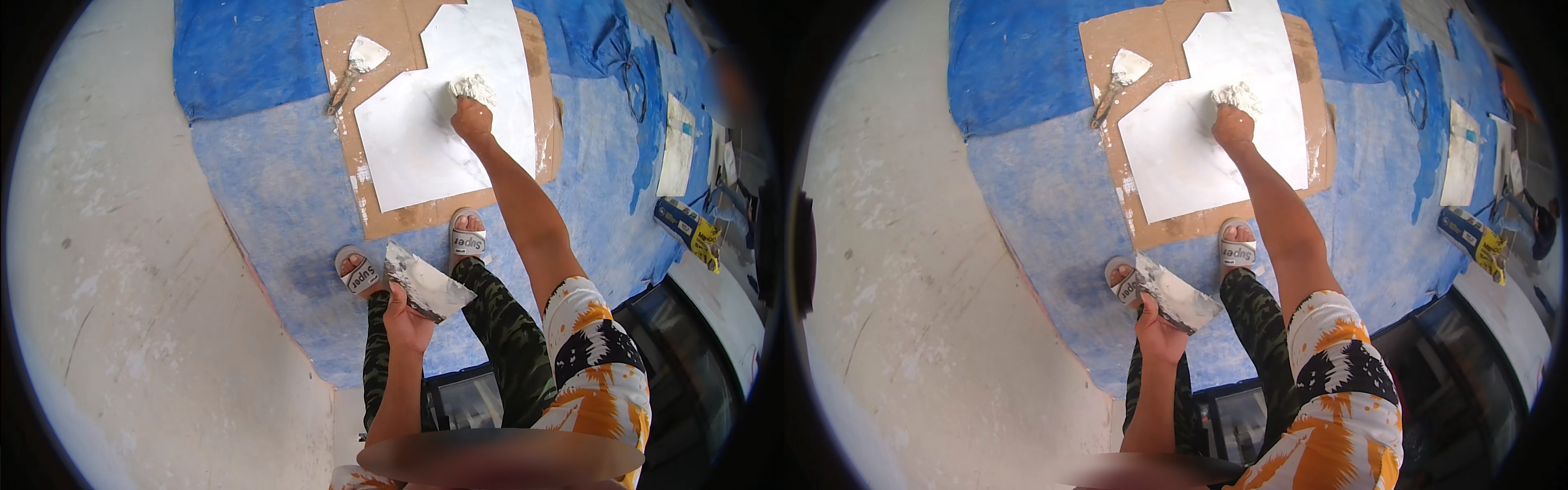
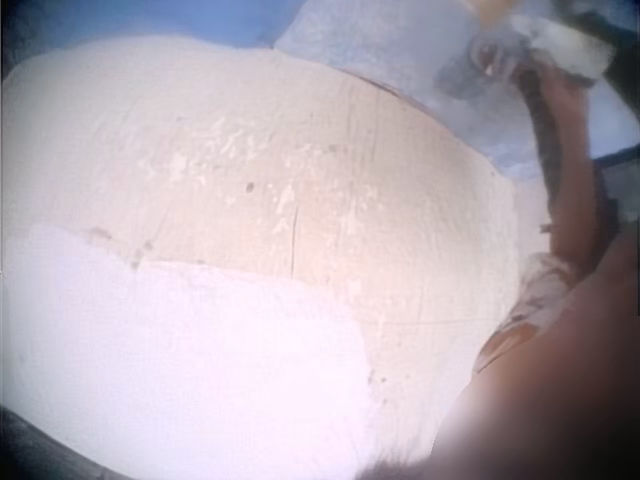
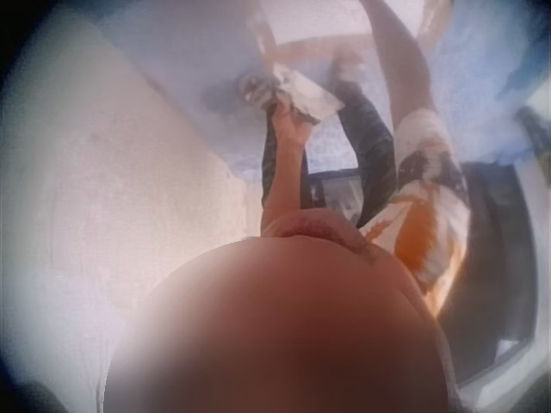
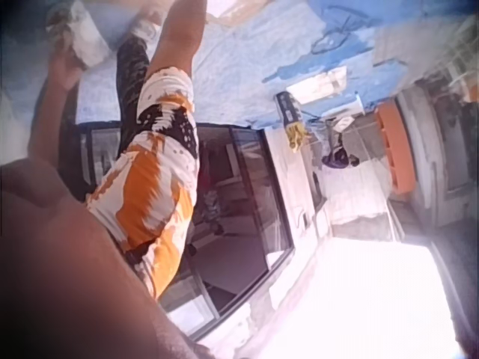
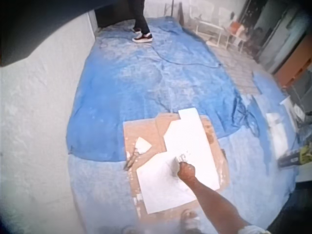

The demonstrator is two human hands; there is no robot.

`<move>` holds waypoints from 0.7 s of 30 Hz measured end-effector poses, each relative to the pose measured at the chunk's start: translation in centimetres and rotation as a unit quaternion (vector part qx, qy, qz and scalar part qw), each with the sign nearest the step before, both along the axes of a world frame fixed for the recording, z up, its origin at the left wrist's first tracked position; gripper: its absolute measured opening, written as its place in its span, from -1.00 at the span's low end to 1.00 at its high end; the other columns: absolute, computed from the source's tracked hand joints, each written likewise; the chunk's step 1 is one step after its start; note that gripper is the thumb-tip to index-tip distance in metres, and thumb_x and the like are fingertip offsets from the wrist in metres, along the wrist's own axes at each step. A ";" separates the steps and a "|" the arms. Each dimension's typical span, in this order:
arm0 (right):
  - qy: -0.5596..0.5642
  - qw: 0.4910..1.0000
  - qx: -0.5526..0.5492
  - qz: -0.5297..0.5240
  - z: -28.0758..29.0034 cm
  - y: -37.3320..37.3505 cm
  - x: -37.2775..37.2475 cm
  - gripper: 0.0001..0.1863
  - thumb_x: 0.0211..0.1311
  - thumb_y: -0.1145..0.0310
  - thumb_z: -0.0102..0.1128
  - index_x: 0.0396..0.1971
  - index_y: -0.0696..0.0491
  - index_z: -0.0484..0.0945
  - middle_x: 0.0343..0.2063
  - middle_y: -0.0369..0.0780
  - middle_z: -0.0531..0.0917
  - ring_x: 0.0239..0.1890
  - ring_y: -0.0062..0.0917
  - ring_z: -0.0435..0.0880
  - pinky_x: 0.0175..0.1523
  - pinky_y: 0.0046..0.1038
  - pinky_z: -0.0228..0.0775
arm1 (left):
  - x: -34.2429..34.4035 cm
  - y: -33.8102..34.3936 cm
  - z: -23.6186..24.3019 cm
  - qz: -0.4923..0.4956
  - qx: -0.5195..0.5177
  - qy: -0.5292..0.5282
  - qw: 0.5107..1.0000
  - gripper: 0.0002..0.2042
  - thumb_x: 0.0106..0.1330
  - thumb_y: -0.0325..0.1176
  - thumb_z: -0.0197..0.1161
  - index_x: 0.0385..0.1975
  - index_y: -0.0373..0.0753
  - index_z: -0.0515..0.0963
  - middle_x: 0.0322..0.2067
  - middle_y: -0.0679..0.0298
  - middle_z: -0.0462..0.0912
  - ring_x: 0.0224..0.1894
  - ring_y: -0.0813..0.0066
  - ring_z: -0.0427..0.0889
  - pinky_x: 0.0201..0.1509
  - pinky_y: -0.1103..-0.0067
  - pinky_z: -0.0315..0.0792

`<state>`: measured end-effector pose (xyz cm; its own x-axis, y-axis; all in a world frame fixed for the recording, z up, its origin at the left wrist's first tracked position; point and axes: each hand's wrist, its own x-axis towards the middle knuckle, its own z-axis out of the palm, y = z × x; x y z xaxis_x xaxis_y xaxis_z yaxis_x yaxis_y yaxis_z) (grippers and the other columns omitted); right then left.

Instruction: The person applies white plaster to a wall using a putty knife and a hawk. They repeatedly scoop plaster from the hawk and smooth it onto the wall surface, working along the upper section near the ceiling.

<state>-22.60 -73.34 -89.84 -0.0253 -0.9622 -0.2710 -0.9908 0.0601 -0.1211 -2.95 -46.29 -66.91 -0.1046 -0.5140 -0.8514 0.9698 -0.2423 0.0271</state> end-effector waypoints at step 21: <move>0.050 0.997 -0.066 -0.007 -0.8 0.4 -0.6 -0.83 0.05 0.46 0.07 -0.34 0.05 0.59 -0.33 -0.15 0.68 -0.31 -0.29 0.70 -0.26 -0.34 0.57 | 0.3 -0.2 0.2 0.002 0.010 -0.023 1.000 -0.56 0.39 -0.11 0.11 0.21 -0.12 0.33 0.15 0.38 0.46 0.22 0.33 0.40 0.33 0.21 0.21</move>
